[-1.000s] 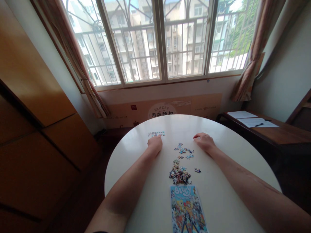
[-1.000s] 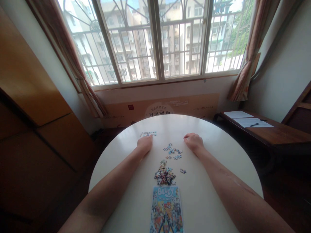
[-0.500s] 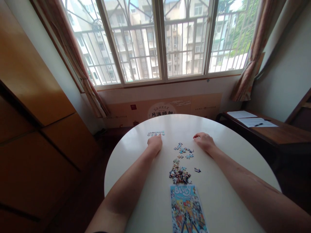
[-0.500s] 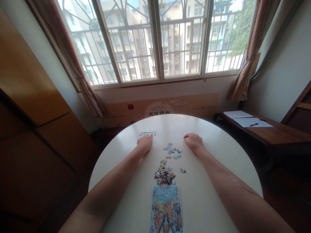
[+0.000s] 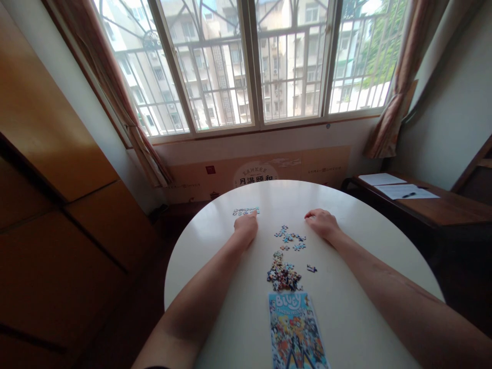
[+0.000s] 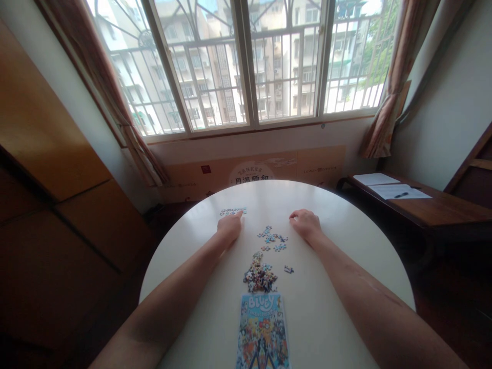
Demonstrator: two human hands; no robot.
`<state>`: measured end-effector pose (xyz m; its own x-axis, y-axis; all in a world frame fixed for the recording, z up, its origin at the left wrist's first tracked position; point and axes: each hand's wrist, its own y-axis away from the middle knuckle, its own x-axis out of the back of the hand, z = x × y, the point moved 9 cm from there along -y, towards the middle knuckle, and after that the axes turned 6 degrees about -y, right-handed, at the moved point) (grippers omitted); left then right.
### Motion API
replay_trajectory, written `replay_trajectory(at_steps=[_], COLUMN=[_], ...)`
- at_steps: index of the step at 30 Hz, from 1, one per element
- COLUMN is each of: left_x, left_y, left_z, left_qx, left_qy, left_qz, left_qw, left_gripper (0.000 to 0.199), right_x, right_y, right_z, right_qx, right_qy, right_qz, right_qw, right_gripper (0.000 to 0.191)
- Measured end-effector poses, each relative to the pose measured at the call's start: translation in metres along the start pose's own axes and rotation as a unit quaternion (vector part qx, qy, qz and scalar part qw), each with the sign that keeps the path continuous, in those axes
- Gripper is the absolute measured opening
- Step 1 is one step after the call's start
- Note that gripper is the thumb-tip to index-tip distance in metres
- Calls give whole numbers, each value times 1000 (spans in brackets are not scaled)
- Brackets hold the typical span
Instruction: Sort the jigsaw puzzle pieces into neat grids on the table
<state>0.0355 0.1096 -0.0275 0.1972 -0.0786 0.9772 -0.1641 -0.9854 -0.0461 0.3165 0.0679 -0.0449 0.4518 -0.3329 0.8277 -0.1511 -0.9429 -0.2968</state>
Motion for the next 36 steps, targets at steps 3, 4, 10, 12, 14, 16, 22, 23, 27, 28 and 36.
replay_trajectory(at_steps=[3, 4, 10, 12, 14, 16, 22, 23, 27, 28, 36], left_x=[4, 5, -2, -4, -5, -5, -6, -5, -2, -2, 0], left_y=[-1, -2, -7, -8, -8, -8, -7, -7, -7, -6, -6], left_z=[10, 12, 14, 11, 9, 8, 8, 9, 12, 12, 12], left_qx=[-11, -12, -8, -5, -5, -7, -16, -22, -36, -36, -42], left_qy=[19, 22, 20, 19, 18, 18, 17, 19, 24, 24, 29], left_qz=[31, 37, 17, 12, 10, 10, 14, 19, 33, 33, 33], left_qw=[999, 999, 1000, 1000, 1000, 1000, 1000, 999, 999, 999, 998], left_gripper=[50, 48, 46, 45, 44, 44, 45, 45, 44, 44, 45], right_x=[-1, -1, -1, -1, -1, -1, -1, -1, 0, 0, 0], right_y=[0, 0, 1, 1, 1, 1, 1, 1, 1, 1, 2], right_z=[0, 0, -1, -2, -2, -2, -2, -2, -2, -2, -2], right_qx=[-1, -1, -2, -3, -4, -3, 1, 1, 2, 1, -2], right_qy=[4, 5, 15, 18, 17, 14, 13, 13, 16, 16, 16], right_qz=[-5, -6, -10, -11, -12, -15, -13, -12, -9, -9, -5], right_qw=[1000, 1000, 1000, 1000, 1000, 1000, 1000, 1000, 1000, 1000, 1000], right_gripper=[27, 27, 29, 29, 28, 28, 28, 28, 28, 28, 26])
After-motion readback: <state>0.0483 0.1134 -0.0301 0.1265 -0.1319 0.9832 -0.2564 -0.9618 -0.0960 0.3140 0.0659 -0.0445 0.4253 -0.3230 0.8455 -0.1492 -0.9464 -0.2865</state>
